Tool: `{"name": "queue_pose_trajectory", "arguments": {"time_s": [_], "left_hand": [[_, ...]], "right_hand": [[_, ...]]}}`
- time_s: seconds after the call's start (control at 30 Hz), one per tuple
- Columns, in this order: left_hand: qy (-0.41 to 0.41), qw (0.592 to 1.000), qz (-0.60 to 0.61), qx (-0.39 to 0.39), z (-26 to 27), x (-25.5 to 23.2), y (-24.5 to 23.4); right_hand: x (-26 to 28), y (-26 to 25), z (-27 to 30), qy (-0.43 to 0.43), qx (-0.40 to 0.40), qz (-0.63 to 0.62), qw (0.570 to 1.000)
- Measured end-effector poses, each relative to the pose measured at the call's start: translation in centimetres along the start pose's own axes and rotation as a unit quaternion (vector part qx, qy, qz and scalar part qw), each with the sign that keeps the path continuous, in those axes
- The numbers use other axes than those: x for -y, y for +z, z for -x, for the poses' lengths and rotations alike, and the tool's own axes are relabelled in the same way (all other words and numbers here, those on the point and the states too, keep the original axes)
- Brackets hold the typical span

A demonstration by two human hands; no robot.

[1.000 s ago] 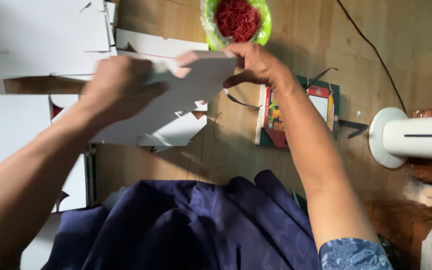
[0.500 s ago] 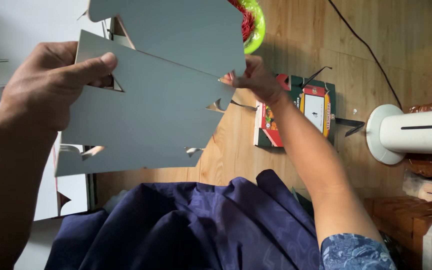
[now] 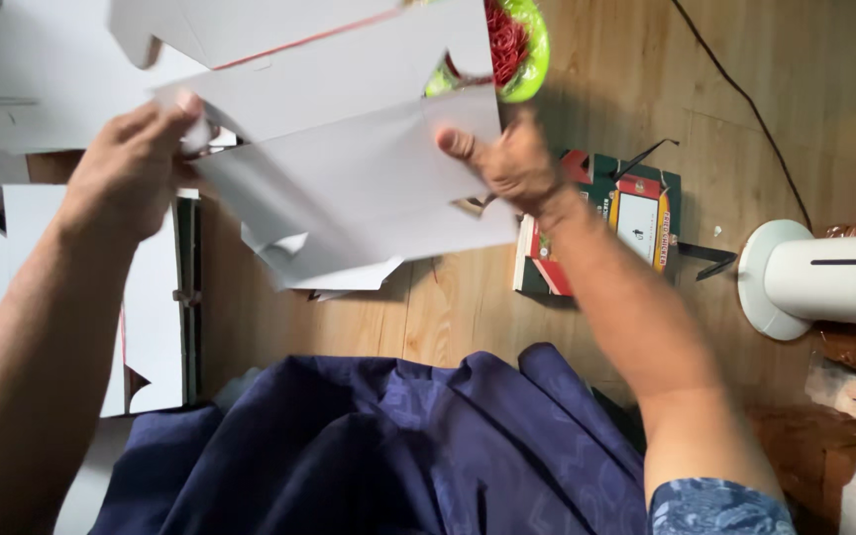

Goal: The person assembles flat cardboard pieces into small boxes by folding the flaps and securing them with red rubber bands. They repeatedly pick up the flat pieces, fold them into shape, and then retrieve rubber bands from a green bowl to fasten the boxes.

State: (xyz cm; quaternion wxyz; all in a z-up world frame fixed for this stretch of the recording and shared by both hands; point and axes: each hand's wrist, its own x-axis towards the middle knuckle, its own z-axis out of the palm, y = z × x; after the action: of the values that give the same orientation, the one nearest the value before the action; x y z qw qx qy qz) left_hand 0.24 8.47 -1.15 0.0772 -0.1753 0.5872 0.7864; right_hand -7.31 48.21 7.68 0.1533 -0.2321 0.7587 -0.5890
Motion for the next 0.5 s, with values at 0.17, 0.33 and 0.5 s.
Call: {"name": "queue_pose_trajectory", "arguments": {"time_s": [0.17, 0.33, 0.5], "left_hand": [[0.423, 0.741, -0.454, -0.258, 1.6, -1.6, 2.3], [0.487, 0.643, -0.590, 0.031, 3.5, -6.3, 13.9], [0.234, 0.674, -0.673, 0.192, 3.2, -6.9, 17.7]], "right_hand": [[4.7, -0.2, -2.6, -0.150, 0.103, 0.311, 0.933], [1.7, 4.6, -5.1, -0.114, 0.183, 0.570, 0.793], [-0.1, 2.5, -5.9, -0.059, 0.246, 0.407, 0.878]]}}
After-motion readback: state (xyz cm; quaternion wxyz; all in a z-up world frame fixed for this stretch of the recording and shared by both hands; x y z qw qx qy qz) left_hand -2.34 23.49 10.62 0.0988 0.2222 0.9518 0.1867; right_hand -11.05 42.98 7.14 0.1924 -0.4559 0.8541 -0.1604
